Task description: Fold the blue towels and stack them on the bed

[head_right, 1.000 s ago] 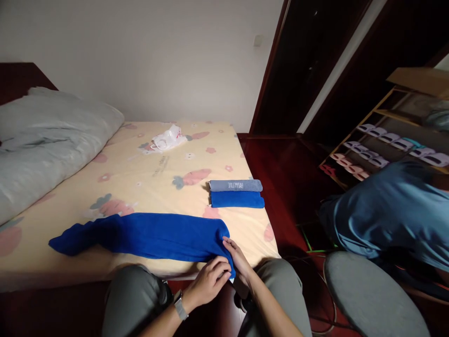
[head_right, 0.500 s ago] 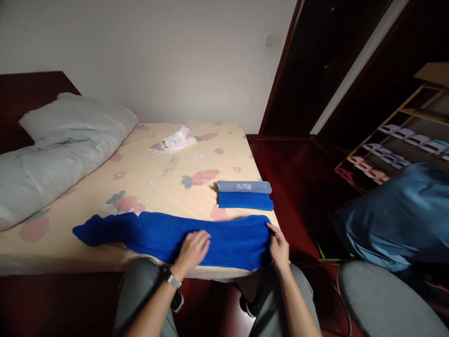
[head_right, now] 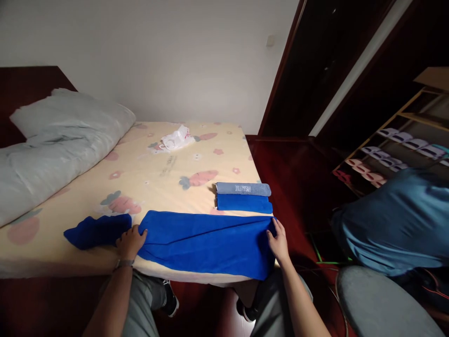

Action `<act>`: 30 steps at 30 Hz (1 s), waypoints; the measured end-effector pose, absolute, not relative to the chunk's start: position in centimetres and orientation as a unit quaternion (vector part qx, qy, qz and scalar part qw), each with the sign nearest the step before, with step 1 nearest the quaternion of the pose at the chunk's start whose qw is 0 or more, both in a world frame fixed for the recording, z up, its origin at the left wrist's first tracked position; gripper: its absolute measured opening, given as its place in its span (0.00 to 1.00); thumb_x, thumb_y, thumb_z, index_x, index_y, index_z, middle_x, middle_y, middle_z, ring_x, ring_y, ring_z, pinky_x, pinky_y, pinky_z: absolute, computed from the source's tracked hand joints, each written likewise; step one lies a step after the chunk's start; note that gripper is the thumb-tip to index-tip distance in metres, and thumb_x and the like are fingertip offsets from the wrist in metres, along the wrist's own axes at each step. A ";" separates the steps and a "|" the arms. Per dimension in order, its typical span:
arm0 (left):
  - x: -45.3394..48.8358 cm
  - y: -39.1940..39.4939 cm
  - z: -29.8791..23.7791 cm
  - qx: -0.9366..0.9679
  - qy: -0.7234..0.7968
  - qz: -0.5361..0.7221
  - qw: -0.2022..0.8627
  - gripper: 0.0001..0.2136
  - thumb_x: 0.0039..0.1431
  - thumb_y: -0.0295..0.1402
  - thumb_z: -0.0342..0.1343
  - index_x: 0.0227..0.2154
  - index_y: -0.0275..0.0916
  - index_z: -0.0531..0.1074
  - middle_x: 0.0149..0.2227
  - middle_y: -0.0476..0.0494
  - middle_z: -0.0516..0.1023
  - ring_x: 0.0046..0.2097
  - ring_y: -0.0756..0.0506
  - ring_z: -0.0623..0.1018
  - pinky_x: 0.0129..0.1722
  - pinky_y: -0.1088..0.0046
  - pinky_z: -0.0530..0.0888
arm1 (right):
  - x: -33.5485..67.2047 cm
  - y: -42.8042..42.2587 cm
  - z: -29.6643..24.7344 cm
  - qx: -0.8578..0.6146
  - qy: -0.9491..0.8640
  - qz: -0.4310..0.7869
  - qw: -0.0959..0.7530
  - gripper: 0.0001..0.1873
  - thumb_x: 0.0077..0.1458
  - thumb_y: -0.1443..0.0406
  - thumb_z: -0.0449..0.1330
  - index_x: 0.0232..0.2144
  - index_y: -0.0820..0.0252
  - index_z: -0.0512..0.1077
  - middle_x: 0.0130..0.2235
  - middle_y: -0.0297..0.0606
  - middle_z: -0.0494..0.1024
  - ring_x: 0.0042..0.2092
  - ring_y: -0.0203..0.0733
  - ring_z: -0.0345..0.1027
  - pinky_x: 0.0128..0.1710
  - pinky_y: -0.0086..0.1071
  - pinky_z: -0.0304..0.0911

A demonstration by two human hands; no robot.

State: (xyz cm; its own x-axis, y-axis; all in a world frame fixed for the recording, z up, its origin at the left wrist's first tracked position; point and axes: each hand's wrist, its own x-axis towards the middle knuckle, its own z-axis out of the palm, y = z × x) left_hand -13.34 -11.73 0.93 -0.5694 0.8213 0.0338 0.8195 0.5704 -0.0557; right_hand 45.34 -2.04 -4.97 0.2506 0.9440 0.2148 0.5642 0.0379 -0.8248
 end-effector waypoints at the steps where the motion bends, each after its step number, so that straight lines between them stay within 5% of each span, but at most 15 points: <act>1: -14.0 -11.8 0.9 -0.469 -0.883 0.017 0.030 0.25 0.63 0.47 0.45 0.54 0.35 0.71 0.47 0.28 0.77 0.50 0.29 0.73 0.47 0.52 0.65 | 45.3 -2.0 -5.2 -0.659 -0.574 0.219 0.435 0.36 0.54 0.51 0.55 0.63 0.59 0.64 0.65 0.49 0.60 0.65 0.56 0.55 0.66 0.50 0.51; 6: -16.5 -11.6 0.9 -0.443 -0.894 -0.042 0.041 0.23 0.63 0.48 0.45 0.50 0.40 0.75 0.49 0.30 0.75 0.51 0.30 0.72 0.50 0.50 0.64 | 45.3 -1.9 -6.0 -0.671 -0.565 0.223 0.426 0.36 0.53 0.53 0.55 0.62 0.61 0.64 0.64 0.50 0.61 0.65 0.56 0.55 0.66 0.50 0.51; 10: -17.9 -11.7 0.7 -0.345 -0.929 -0.107 0.074 0.24 0.59 0.45 0.51 0.57 0.43 0.69 0.58 0.28 0.67 0.57 0.25 0.67 0.48 0.43 0.67 | 45.7 -1.8 -6.7 -0.675 -0.567 0.224 0.414 0.35 0.53 0.54 0.55 0.61 0.62 0.65 0.62 0.52 0.64 0.63 0.57 0.58 0.65 0.51 0.53; 13: -20.9 -11.6 1.0 -0.348 -0.928 -0.129 -0.022 0.23 0.59 0.40 0.51 0.56 0.36 0.70 0.51 0.25 0.72 0.52 0.26 0.72 0.46 0.45 0.70 | 46.0 -1.6 -7.2 -0.673 -0.574 0.227 0.408 0.34 0.52 0.54 0.56 0.60 0.61 0.67 0.60 0.51 0.68 0.62 0.57 0.60 0.63 0.53 0.55; 16: -26.1 -10.9 3.2 -0.309 -0.906 -0.289 0.027 0.21 0.60 0.35 0.50 0.51 0.26 0.70 0.46 0.25 0.74 0.51 0.29 0.72 0.52 0.47 0.68 | 46.0 -1.5 -7.3 -0.669 -0.580 0.229 0.404 0.33 0.52 0.55 0.55 0.59 0.60 0.67 0.59 0.50 0.68 0.61 0.57 0.61 0.63 0.53 0.55; 21: -31.7 -10.1 8.4 -0.178 -0.870 -0.425 0.176 0.25 0.69 0.32 0.35 0.60 0.13 0.51 0.61 0.15 0.58 0.62 0.28 0.61 0.59 0.41 0.59 | 45.3 -1.7 -6.4 -0.650 -0.595 0.213 0.422 0.32 0.55 0.54 0.54 0.61 0.57 0.65 0.62 0.47 0.65 0.63 0.55 0.59 0.64 0.51 0.54; 24: -28.4 -10.4 7.4 -0.249 -0.867 -0.393 0.179 0.28 0.67 0.36 0.44 0.61 0.17 0.53 0.64 0.16 0.52 0.66 0.26 0.55 0.62 0.42 0.55 | 44.8 -1.8 -5.9 -0.640 -0.600 0.207 0.432 0.32 0.57 0.54 0.53 0.62 0.55 0.63 0.63 0.46 0.64 0.64 0.54 0.57 0.64 0.51 0.53; 28: -20.7 -9.9 1.7 -0.399 -0.864 -0.300 0.062 0.22 0.63 0.44 0.48 0.49 0.29 0.69 0.47 0.26 0.75 0.54 0.31 0.73 0.53 0.55 0.68 | 44.3 -1.9 -5.6 -0.646 -0.594 0.212 0.431 0.32 0.57 0.54 0.53 0.62 0.56 0.63 0.64 0.47 0.63 0.64 0.55 0.57 0.64 0.52 0.54; 30: -18.5 -9.0 -0.4 -0.437 -0.863 -0.254 -0.023 0.23 0.60 0.50 0.50 0.45 0.33 0.72 0.42 0.31 0.78 0.49 0.33 0.77 0.48 0.60 0.71 | 44.1 -2.0 -5.4 -0.649 -0.592 0.214 0.427 0.32 0.57 0.53 0.53 0.62 0.57 0.63 0.63 0.49 0.63 0.64 0.55 0.57 0.63 0.52 0.55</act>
